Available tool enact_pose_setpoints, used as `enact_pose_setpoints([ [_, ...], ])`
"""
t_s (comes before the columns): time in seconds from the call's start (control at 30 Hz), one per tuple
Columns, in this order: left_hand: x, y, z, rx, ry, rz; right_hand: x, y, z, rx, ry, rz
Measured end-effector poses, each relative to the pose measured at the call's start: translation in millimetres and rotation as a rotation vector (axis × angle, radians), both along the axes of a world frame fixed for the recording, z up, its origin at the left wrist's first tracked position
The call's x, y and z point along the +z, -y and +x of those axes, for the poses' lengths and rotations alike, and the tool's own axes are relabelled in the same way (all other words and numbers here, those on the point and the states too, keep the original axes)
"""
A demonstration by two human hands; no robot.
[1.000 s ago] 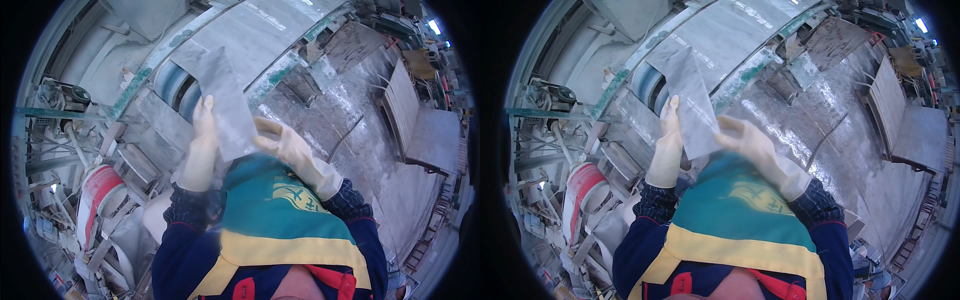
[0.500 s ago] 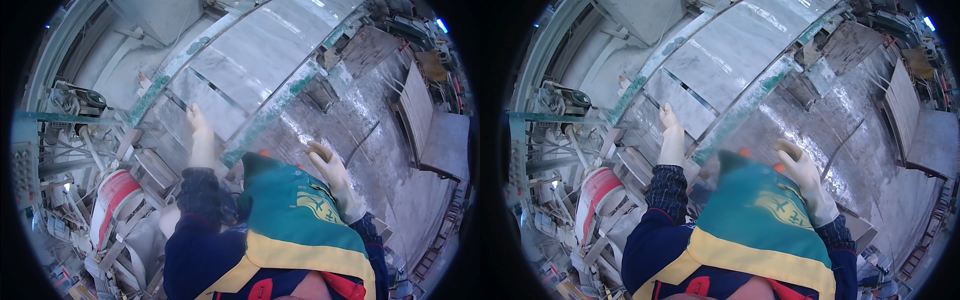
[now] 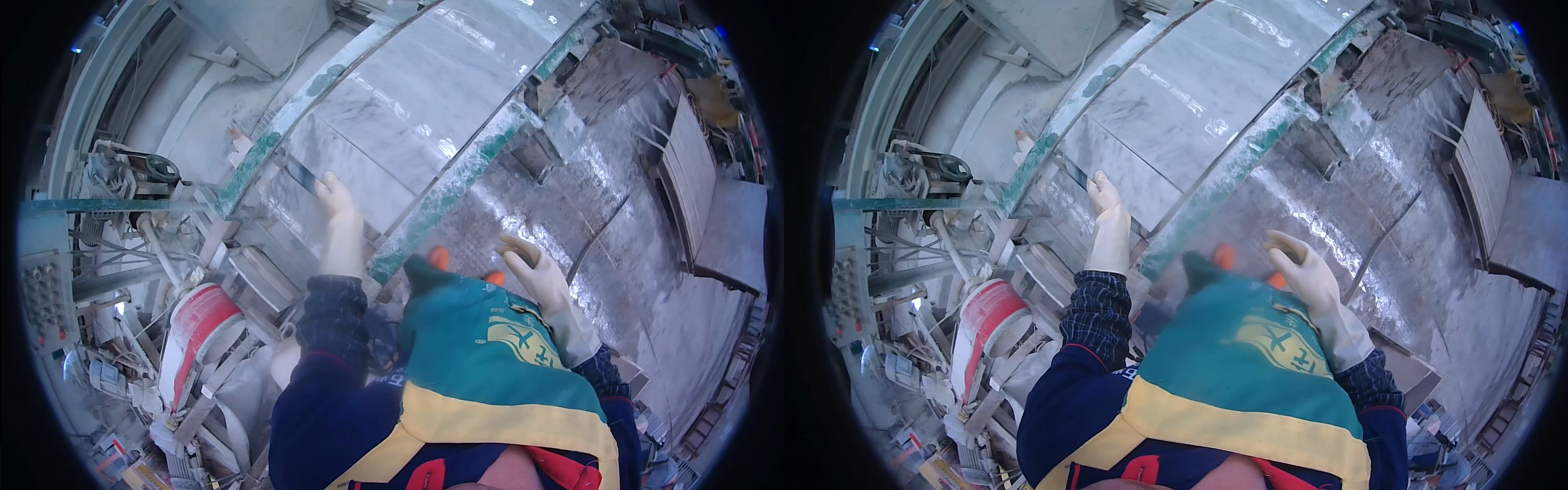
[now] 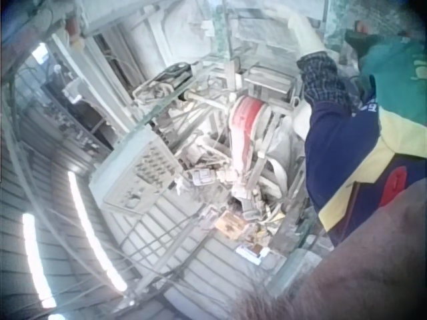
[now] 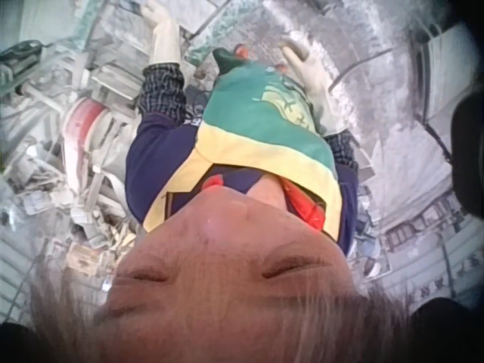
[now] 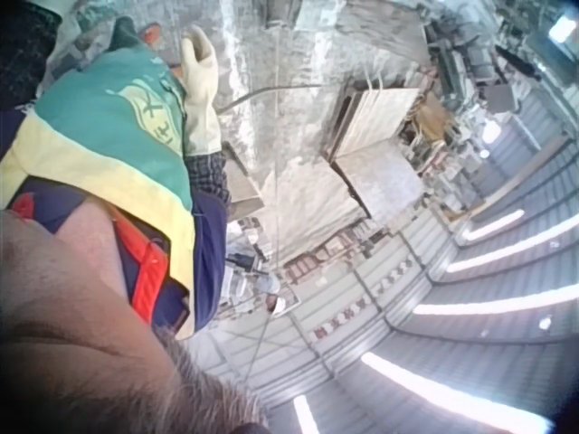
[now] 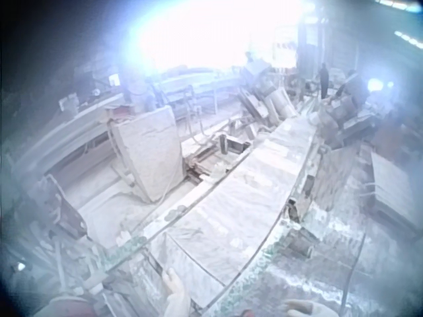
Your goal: The person repeatedly picks up thin translucent sheets from a pile, briefly inspects them, and places them onto a conveyor or work surface. The person handles the sheets one at a time, turning them over and moving them between locations in a factory setting.
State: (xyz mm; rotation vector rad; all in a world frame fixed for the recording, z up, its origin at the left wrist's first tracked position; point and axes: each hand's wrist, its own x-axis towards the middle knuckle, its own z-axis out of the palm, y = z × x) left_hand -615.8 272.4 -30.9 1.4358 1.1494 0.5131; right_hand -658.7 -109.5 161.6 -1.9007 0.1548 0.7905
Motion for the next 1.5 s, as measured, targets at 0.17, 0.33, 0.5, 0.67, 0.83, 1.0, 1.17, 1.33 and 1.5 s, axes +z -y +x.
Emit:
enact_pose_setpoints([
  [0.17, 11.7, -5.4, -7.7, -0.11, -0.126, 0.057, -2.3, 5.1, 4.6, 0.023, 0.001, -0.048],
  [0.33, -21.6, -43.2, -17.9, -0.289, -0.328, 0.275, -10.9, 21.1, 14.8, 0.033, -0.028, -0.073],
  [0.5, -45.7, -112.7, -30.2, -0.617, -0.441, 0.187, -27.7, 48.9, 18.5, 0.024, -0.028, -0.054],
  [0.67, 8.3, -130.4, -18.2, -0.815, -0.597, 0.122, -32.4, 103.0, 23.0, -0.016, -0.013, 0.069],
  [0.83, 132.8, -30.2, 70.0, -0.872, -1.21, 0.598, -54.9, 194.5, 37.8, -0.111, 0.071, 0.104],
  [1.0, 177.4, 208.8, 129.8, -1.057, -0.561, 0.308, -56.3, 331.3, 51.9, -0.262, 0.14, 0.013],
  [1.17, 93.1, 429.0, 178.8, -1.846, -0.328, 0.239, -21.5, 468.2, 94.3, -0.42, 0.194, -0.057],
  [1.33, 29.2, 547.2, 228.2, -2.059, -0.339, 0.372, -22.5, 561.8, 152.2, -0.507, 0.254, 0.168],
  [1.5, -11.6, 653.7, 341.5, -2.176, -0.653, 0.186, -89.5, 658.8, 238.7, -0.55, 0.173, 0.06],
])
